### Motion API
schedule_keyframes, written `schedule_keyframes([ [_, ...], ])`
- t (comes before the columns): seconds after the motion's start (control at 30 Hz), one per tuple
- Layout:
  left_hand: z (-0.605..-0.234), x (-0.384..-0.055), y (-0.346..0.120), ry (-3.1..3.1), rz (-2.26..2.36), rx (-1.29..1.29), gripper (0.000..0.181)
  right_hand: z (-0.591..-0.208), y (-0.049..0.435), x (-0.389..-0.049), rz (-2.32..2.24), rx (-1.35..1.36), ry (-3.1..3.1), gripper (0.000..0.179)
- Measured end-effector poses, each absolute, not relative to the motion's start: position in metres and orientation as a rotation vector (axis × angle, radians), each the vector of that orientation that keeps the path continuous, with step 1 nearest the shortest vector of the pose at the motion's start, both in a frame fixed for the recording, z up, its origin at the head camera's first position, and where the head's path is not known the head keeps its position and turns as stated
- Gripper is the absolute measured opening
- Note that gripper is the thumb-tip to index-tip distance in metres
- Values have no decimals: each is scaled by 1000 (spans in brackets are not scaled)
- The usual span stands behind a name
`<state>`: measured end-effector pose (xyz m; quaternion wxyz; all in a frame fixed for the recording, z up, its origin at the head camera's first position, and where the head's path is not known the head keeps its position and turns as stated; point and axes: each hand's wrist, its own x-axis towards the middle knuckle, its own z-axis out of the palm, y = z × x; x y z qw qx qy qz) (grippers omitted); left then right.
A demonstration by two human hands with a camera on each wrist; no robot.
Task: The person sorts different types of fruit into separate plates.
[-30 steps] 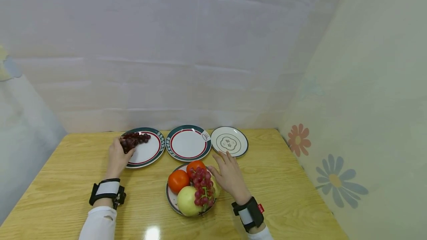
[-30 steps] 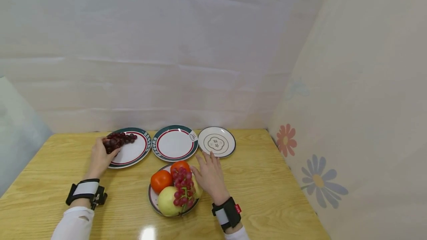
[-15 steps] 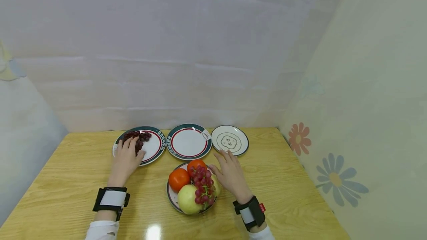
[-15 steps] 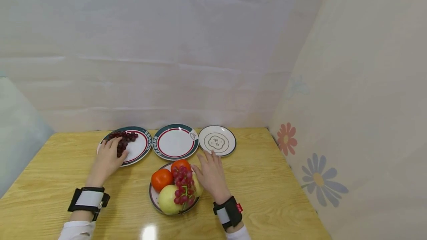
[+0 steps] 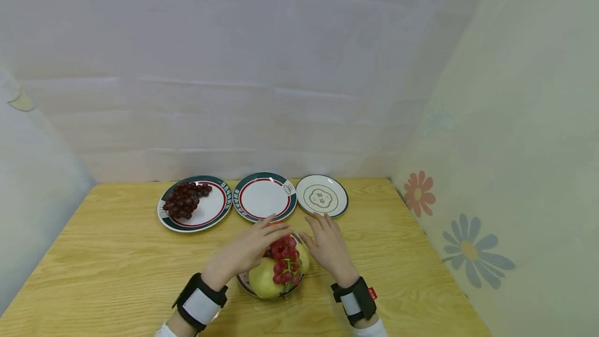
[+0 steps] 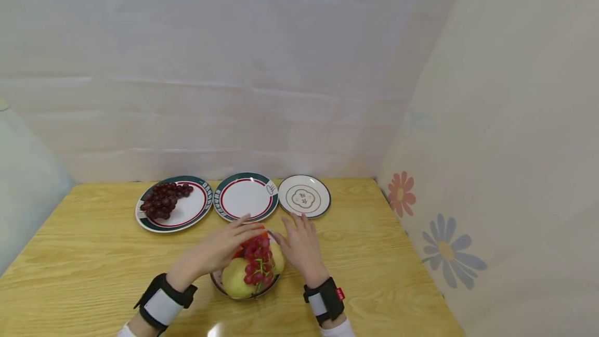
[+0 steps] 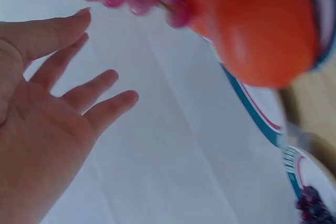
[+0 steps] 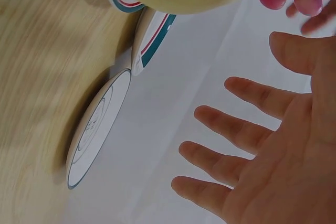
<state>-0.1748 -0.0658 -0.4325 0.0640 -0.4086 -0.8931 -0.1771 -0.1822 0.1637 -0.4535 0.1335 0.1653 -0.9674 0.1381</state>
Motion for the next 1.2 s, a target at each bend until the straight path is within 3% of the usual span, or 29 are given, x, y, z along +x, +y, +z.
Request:
schedule_keyframes([
  [0.13, -427, -174, -49, -2774, -308, -1357, 82, -457, 166, -182, 385, 478, -2792, 40],
  [0.47, -429, -179, -39, -2714, -93, -1308, 52, -474, 171, -191, 605, 461, -3009, 34],
  [0.77, -439, -180, -43, -2717, -372, -1330, 48, -502, 174, -212, 839, 624, -3022, 14],
  [0.9, -439, -182, -48, -2702, -487, -1318, 50, -510, 175, -216, 870, 663, -3014, 17],
  [1.2, -436, -192, -79, -2677, -703, -1134, 32, -512, 177, -217, 915, 652, -3028, 18],
])
